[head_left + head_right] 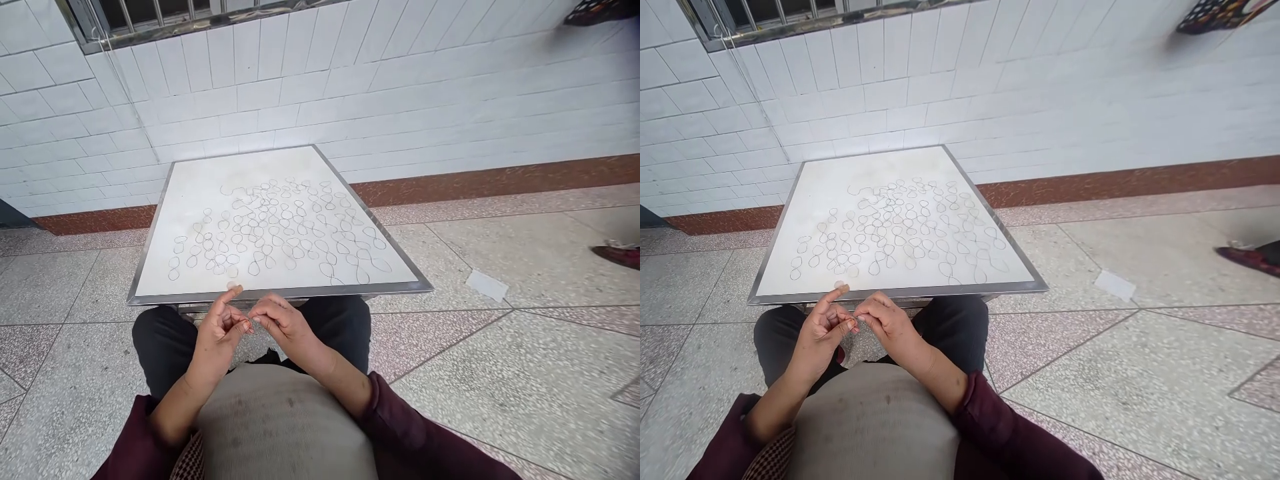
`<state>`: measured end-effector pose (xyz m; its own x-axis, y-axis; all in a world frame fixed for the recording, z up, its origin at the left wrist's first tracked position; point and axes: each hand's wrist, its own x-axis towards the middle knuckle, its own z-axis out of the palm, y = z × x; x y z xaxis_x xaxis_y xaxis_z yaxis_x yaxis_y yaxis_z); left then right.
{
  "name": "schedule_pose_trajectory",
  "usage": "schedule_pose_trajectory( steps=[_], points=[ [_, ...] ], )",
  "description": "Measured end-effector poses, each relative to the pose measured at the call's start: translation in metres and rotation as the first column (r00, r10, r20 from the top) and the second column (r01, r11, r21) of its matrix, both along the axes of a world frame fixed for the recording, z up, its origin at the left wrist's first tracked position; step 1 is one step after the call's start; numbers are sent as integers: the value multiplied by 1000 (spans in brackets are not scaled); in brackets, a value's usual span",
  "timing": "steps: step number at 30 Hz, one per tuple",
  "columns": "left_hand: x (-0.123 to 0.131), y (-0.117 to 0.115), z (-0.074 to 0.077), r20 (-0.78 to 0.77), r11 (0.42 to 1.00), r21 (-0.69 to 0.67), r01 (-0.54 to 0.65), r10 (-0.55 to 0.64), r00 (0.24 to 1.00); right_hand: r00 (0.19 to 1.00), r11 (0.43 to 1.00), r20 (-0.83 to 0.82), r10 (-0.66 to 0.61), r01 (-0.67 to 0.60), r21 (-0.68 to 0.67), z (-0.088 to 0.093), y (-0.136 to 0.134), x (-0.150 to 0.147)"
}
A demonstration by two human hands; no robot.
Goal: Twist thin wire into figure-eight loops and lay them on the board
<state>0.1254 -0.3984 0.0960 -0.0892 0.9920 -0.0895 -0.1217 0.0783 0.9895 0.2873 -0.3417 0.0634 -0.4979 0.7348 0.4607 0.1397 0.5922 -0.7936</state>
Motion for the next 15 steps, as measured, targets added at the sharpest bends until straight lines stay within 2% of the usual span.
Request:
schedule_pose_trajectory(
  steps=[6,11,15],
  points=[
    [4,-6,2,30,999,-39,19,-18,999,995,995,84,53,-60,76,0,-6,5],
    [7,-9,0,63,998,-45,37,-34,997,991,982,135,-1,-25,187,7,-11,8],
    [6,-8,-5,107,998,-51,40,-35,994,971,953,238,-32,-42,300,8,-13,11]
  ],
)
